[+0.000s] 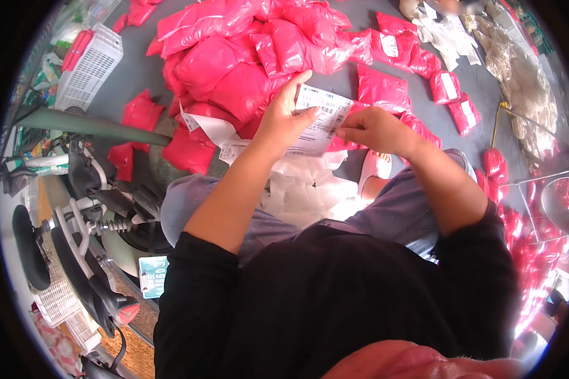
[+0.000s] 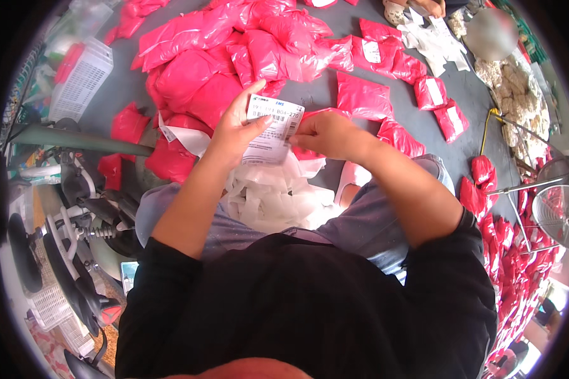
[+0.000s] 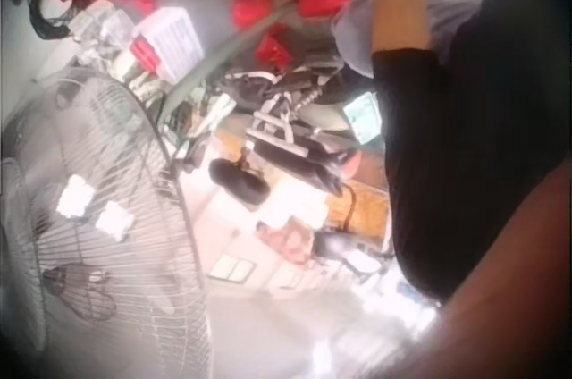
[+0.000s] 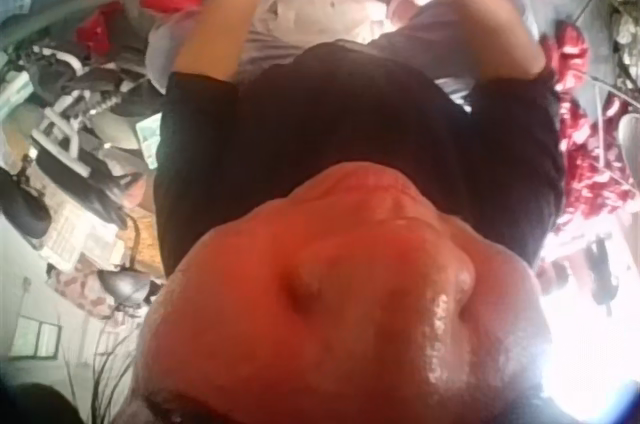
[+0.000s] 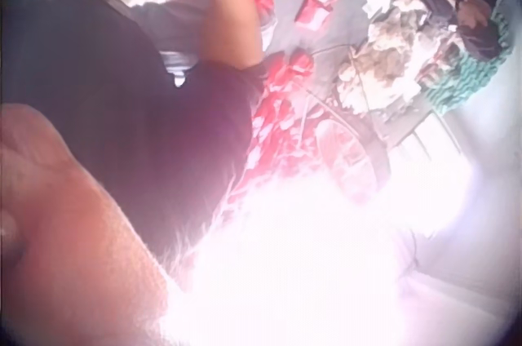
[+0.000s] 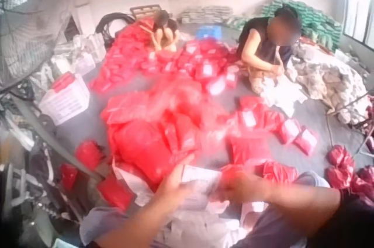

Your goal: The person applies shipping labels to pink mailer bags by hand while sitting on the floor.

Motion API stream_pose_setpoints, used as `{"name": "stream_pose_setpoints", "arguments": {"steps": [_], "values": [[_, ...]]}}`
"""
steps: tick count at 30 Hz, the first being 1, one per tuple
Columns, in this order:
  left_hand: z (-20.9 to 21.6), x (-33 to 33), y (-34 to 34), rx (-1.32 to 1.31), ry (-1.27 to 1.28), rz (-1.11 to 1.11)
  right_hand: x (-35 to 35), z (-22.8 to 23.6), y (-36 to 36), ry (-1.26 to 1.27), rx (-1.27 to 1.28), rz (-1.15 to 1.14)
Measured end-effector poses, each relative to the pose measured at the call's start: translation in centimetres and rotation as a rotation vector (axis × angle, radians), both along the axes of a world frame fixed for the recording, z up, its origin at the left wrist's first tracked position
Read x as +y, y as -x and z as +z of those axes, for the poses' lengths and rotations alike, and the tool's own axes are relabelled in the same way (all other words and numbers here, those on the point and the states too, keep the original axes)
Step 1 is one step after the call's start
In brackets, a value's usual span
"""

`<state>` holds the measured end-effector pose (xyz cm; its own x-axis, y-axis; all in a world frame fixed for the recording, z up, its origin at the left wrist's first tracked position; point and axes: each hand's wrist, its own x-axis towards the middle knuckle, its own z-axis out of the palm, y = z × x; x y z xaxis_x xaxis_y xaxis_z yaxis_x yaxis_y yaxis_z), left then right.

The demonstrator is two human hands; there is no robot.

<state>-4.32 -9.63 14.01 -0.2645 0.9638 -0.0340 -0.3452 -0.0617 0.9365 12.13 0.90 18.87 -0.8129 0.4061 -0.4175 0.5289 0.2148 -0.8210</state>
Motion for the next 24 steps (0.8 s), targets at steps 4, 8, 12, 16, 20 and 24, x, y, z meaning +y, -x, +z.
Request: {"name": "stream_pose_setpoints", "arguments": {"steps": [4, 8, 12, 16, 20, 24], "values": [[0.4, -1.7, -1.5, 0.258, 0.008, -0.025, 1.0, 2.0, -1.6, -0.712, 0.340, -0.058], [2.3, -3.1, -4.4, 0.265, 0.002, -0.112, 0.6, 2.9, -1.3, -0.546, 0.411, 0.267], [1.8, -2.0, -6.8, 0.142, 0.034, -0.016, 3.2, 3.0, -0.5, -0.164, 0.246, 0.374], [-2.4, 0.7, -8.0, -0.018, 0.194, -0.016, 6.6, 0.1, -0.5, -0.160, 0.186, 0.404], [-8.8, 4.2, -9.7, -0.121, 0.399, 0.094, 10.2, -7.8, -1.6, -0.066, 0.159, 0.323], [-15.8, 6.7, -10.7, -0.138, 0.625, 0.113, 12.0, -17.5, -3.6, -0.222, 0.243, 0.247]]}}
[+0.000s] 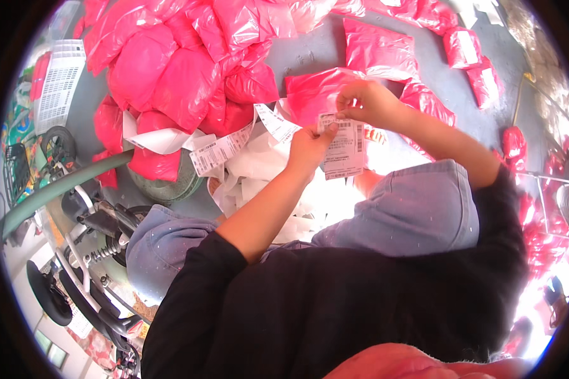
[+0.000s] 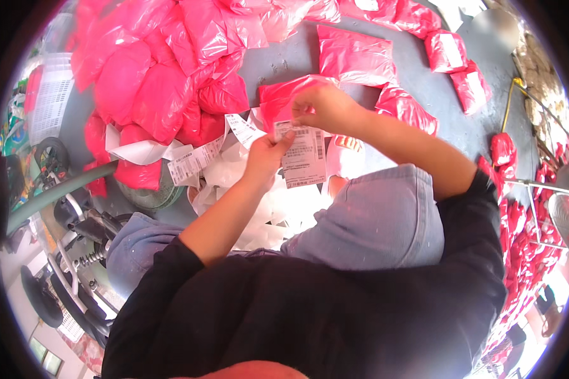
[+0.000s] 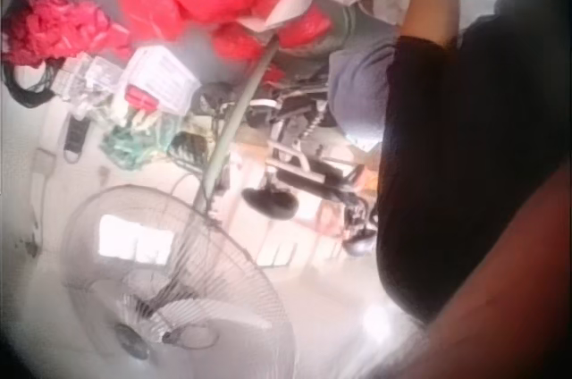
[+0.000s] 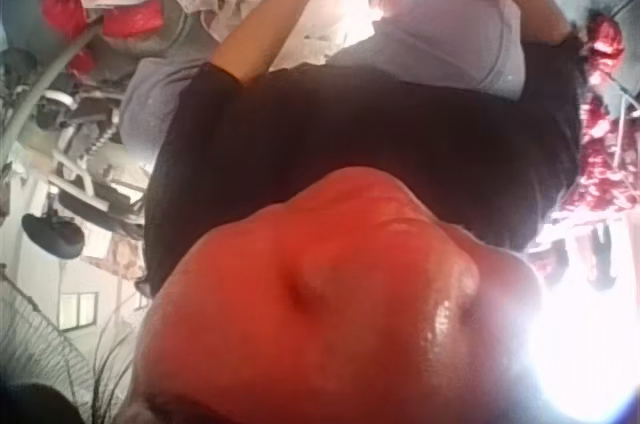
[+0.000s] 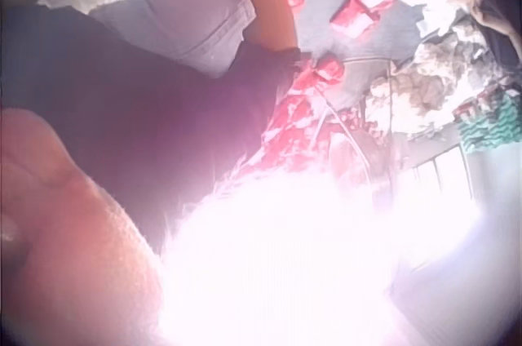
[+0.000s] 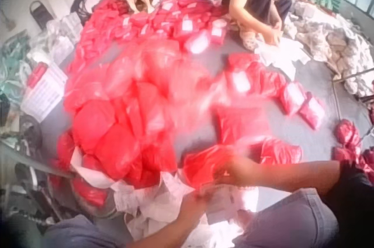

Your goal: The person applies shipping labels to pink mailer bags by hand while sitting on the floor.

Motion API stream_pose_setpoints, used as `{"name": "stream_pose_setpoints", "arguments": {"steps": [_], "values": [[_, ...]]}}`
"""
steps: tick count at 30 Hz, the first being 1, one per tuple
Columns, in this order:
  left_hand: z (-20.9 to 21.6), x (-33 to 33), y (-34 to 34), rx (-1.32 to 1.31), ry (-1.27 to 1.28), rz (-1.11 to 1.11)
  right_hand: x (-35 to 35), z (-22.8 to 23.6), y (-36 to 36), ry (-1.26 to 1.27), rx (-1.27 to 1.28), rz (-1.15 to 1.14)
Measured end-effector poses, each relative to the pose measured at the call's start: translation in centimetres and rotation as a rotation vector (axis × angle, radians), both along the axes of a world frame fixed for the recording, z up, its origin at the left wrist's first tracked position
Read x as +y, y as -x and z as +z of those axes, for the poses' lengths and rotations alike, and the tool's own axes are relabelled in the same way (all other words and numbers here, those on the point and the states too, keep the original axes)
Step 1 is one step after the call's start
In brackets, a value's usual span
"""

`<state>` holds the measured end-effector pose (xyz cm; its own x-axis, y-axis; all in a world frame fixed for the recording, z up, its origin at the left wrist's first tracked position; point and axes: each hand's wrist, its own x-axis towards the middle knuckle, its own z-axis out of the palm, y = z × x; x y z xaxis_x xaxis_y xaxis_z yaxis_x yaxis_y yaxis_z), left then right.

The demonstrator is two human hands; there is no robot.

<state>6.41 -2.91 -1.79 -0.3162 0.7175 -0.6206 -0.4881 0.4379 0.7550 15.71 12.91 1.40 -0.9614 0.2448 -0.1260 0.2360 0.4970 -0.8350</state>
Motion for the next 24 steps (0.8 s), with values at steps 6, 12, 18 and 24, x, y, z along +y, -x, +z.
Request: {"name": "stream_pose_setpoints", "arguments": {"steps": [6, 12, 18, 24], "values": [[-8.2, 1.6, -1.2, -0.404, 0.323, 0.014, 2.8, -10.8, -0.6, 0.036, -0.131, -0.268], [-13.2, -2.9, -0.9, -0.811, 0.405, -0.163, 7.1, -16.1, 3.2, -0.369, -0.243, -0.260], [-15.2, -12.4, -4.2, -1.044, 0.599, -0.266, 7.0, -20.3, 4.1, -0.591, -0.183, -0.212], [-12.3, -12.7, -2.3, -0.386, 0.917, -1.009, 3.1, -17.2, 3.9, -0.831, -0.191, -0.183]]}}
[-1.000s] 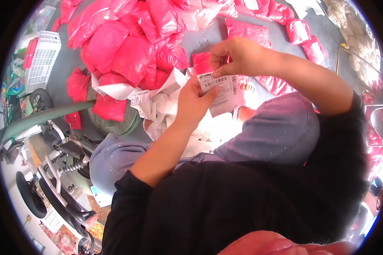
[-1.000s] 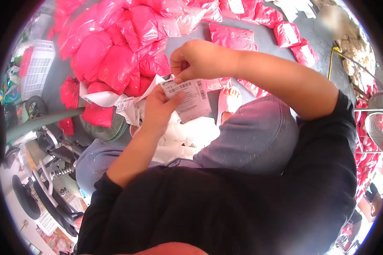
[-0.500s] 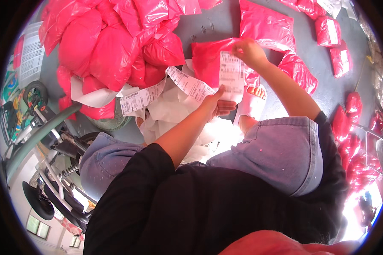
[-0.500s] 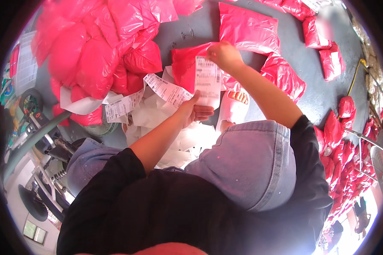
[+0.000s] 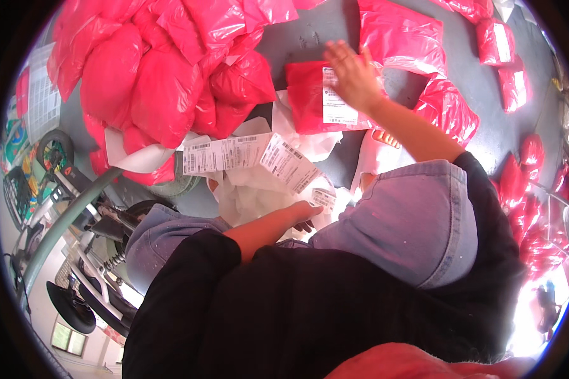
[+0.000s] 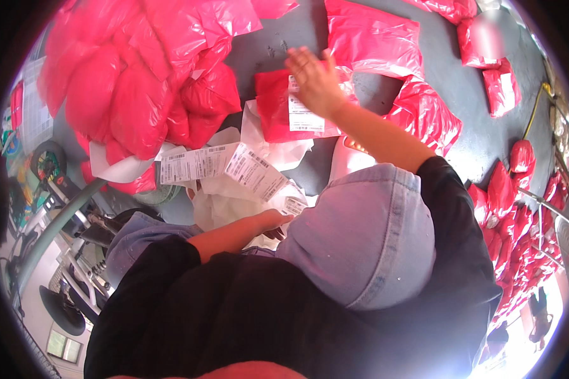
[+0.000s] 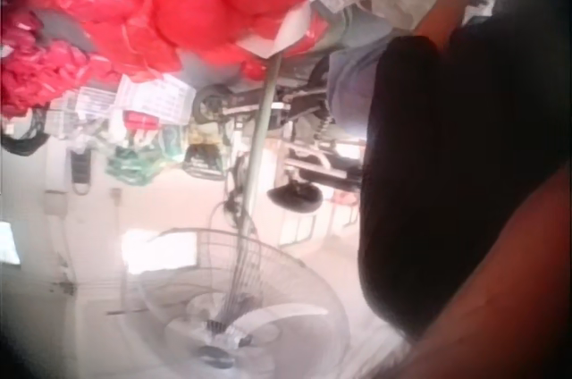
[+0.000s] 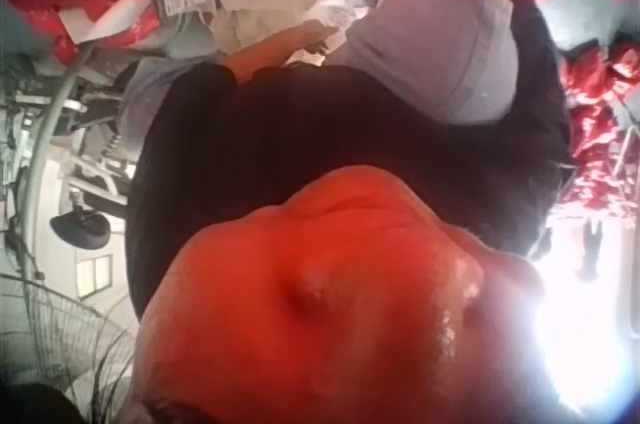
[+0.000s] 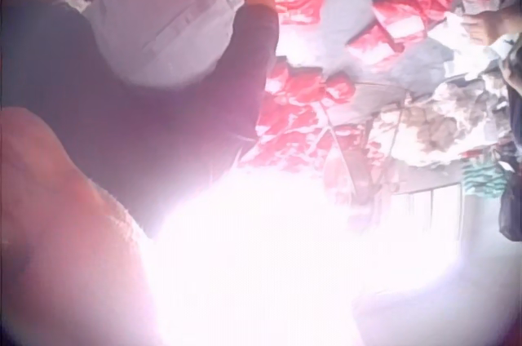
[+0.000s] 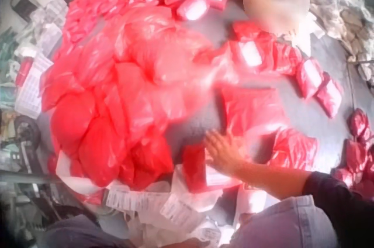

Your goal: The person applies shipping labels to pink mailer bags by hand while sitting on the floor.

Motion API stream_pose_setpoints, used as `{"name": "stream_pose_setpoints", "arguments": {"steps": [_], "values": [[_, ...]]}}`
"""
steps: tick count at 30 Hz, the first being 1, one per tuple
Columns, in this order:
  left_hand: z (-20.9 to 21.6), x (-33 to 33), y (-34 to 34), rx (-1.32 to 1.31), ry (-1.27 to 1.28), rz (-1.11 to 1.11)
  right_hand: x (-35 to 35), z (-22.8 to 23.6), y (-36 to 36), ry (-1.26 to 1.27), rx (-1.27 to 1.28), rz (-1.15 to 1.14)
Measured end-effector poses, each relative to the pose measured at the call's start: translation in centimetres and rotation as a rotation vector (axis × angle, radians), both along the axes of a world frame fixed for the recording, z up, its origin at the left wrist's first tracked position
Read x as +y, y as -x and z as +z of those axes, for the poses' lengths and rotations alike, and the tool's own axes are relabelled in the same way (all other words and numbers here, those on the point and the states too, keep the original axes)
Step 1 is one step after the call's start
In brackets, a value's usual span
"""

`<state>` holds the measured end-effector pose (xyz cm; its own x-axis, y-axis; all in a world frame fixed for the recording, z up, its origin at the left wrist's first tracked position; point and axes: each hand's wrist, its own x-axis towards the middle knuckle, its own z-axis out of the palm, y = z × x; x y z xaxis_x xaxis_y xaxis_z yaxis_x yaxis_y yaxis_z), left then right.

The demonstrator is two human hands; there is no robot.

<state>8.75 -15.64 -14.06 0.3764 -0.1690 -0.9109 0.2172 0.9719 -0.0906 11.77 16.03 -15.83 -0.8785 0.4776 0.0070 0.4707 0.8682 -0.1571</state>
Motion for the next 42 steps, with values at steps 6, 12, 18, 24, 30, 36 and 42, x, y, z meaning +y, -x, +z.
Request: {"name": "stream_pose_setpoints", "arguments": {"steps": [6, 12, 18, 24, 30, 36, 42], "values": [[6.5, 8.1, 5.2, 0.217, -0.170, 0.200, -1.9, -1.5, -1.5, 0.355, 0.105, 0.159], [14.6, 16.6, 7.3, 0.513, -1.067, 0.089, 0.1, 4.2, -2.0, 1.330, 0.439, -0.217], [16.4, 15.3, 3.4, 0.649, -1.492, -0.079, -1.5, 9.5, -2.8, 2.348, 0.498, -0.476], [15.9, 14.3, 3.9, 0.456, -1.296, 0.283, -0.7, 10.8, -3.1, 2.008, 0.547, -0.414], [13.4, 17.4, 5.3, 0.520, -1.456, 0.664, -2.3, 12.0, -4.4, 1.962, 0.651, -0.623], [12.8, 19.7, 7.8, 0.280, -1.196, 0.740, -1.3, 13.1, -4.9, 1.430, 0.435, -0.547], [12.3, 19.8, 6.5, 0.275, -1.039, 0.669, -0.4, 13.5, -5.6, 1.126, 0.551, -0.271]]}}
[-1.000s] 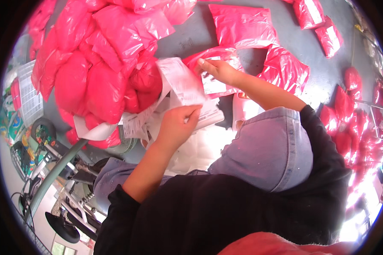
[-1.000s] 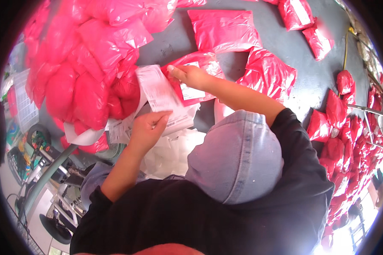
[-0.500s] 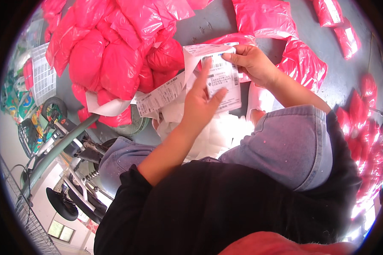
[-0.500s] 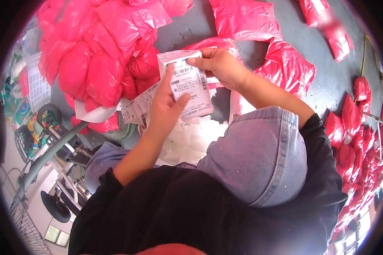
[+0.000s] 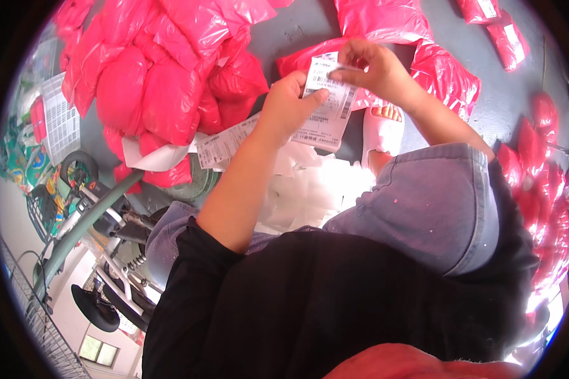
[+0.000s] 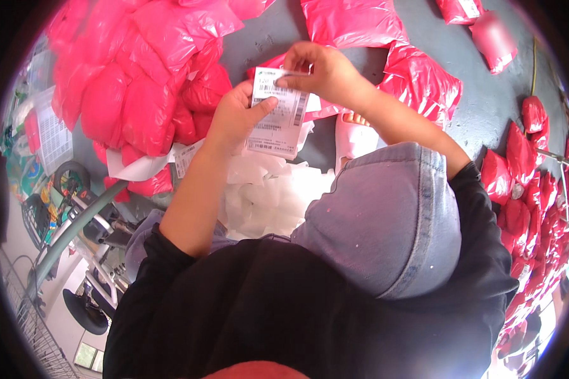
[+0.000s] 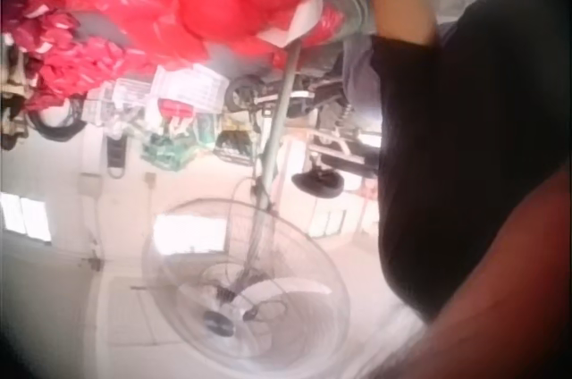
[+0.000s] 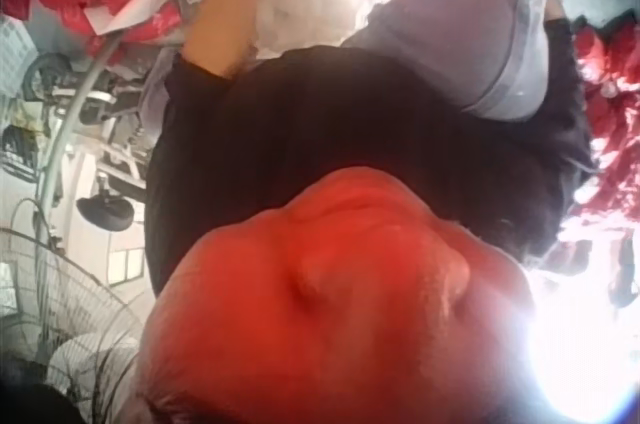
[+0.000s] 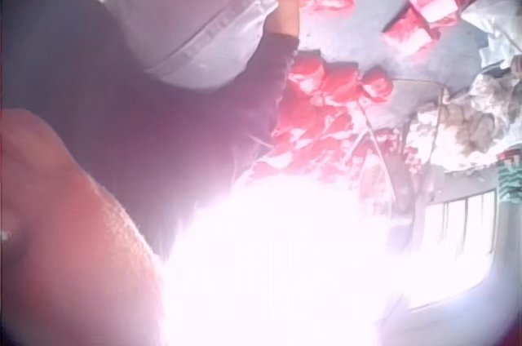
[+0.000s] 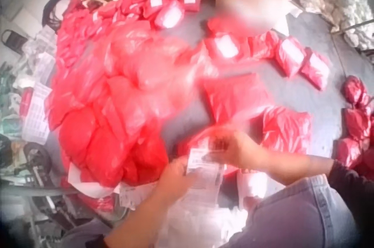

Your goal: The person applies shipping labels to pink mailer bags by hand while sitting on the floor.

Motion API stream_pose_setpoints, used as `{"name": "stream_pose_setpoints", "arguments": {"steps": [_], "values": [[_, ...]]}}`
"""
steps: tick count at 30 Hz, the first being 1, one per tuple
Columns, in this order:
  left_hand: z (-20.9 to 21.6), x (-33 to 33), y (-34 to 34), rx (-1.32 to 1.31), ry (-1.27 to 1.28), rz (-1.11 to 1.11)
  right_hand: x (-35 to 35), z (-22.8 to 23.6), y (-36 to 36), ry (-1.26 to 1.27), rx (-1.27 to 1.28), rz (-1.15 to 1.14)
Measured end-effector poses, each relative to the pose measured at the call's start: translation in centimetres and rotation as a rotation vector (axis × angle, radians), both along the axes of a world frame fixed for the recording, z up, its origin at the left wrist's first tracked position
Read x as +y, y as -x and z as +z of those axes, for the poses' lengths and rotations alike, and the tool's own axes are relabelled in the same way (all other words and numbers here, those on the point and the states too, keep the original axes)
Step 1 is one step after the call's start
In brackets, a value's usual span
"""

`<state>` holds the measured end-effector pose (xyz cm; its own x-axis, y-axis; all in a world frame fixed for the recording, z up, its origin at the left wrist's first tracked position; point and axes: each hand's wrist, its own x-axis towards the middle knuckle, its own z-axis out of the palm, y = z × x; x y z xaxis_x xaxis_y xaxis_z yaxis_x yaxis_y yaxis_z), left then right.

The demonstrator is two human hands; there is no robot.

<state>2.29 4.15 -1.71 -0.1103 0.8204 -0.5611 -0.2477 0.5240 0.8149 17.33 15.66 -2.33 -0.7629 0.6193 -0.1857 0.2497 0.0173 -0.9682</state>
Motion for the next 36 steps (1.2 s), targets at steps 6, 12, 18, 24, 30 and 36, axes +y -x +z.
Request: {"name": "stream_pose_setpoints", "arguments": {"steps": [6, 12, 18, 24, 30, 36], "values": [[-2.1, 1.7, -2.1, -0.026, 0.097, 0.090, 0.0, -1.2, -1.5, -0.145, -0.053, -0.180], [-5.8, 5.2, -4.6, 0.050, 0.124, 0.047, 2.2, -2.6, -3.7, -0.446, 0.029, -0.298], [-9.5, 7.8, -6.4, 0.016, 0.348, -0.013, 7.2, -4.4, -5.4, -0.267, -0.294, -0.436], [-10.9, 7.7, -7.7, -0.797, 0.506, 0.076, 19.4, -11.5, -6.3, -0.513, -0.398, -0.250], [-13.2, 9.9, -9.7, -1.040, 0.584, 0.082, 25.6, -15.0, -3.9, -0.425, -0.613, -0.156], [-15.4, 4.1, -10.2, -0.969, 0.832, 0.092, 23.6, -18.4, -4.3, -0.921, -0.624, -0.163]]}}
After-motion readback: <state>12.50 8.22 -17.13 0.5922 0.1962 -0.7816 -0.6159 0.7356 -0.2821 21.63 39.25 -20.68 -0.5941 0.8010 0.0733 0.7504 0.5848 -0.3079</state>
